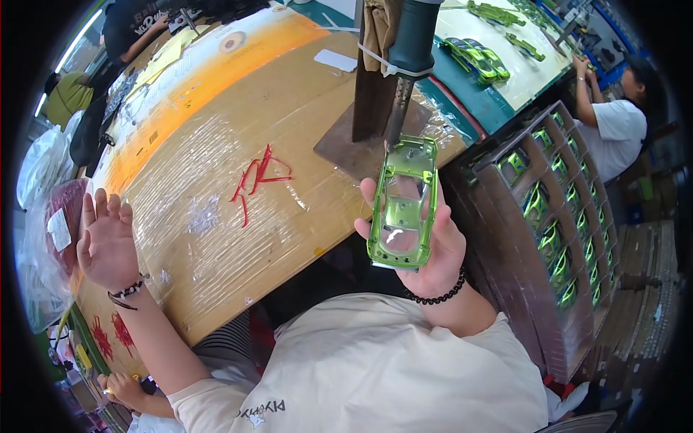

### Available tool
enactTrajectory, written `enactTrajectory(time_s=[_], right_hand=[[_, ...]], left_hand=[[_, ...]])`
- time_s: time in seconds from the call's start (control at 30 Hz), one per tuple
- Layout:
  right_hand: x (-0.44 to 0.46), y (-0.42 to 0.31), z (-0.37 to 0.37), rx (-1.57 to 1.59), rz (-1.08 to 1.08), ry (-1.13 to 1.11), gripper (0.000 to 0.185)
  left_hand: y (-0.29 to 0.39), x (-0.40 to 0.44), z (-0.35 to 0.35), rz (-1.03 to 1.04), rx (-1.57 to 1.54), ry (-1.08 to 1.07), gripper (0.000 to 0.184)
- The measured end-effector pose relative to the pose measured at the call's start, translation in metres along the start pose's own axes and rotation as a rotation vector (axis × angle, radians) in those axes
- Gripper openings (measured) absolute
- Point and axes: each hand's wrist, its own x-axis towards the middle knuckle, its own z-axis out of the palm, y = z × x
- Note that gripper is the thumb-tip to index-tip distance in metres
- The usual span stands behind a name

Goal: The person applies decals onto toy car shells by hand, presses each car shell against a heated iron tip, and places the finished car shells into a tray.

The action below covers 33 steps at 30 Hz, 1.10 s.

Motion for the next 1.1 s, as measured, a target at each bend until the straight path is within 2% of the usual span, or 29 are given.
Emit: enactTrajectory(time_s=[0.17, 0.37, 0.47, 0.57, 1.1], right_hand=[[0.002, -0.001, 0.002, 0.017, 0.027, -0.042, 0.075], [-0.001, -0.002, 0.005, 0.036, 0.071, -0.037, 0.077], [-0.003, -0.002, 0.014, 0.195, 0.06, 0.069, 0.067], [-0.003, -0.005, 0.014, 0.054, 0.095, 0.004, 0.076], [0.0, -0.011, 0.028, 0.131, 0.093, 0.076, 0.07]], left_hand=[[-0.002, 0.001, 0.0, -0.014, -0.001, -0.022, 0.061], [-0.002, 0.0, 0.0, -0.004, 0.034, 0.05, 0.06], [-0.002, 0.002, -0.001, -0.011, 0.04, 0.061, 0.059], [-0.003, 0.002, -0.001, -0.005, 0.045, 0.105, 0.059], [-0.005, 0.002, 0.0, -0.026, 0.053, 0.097, 0.063]])
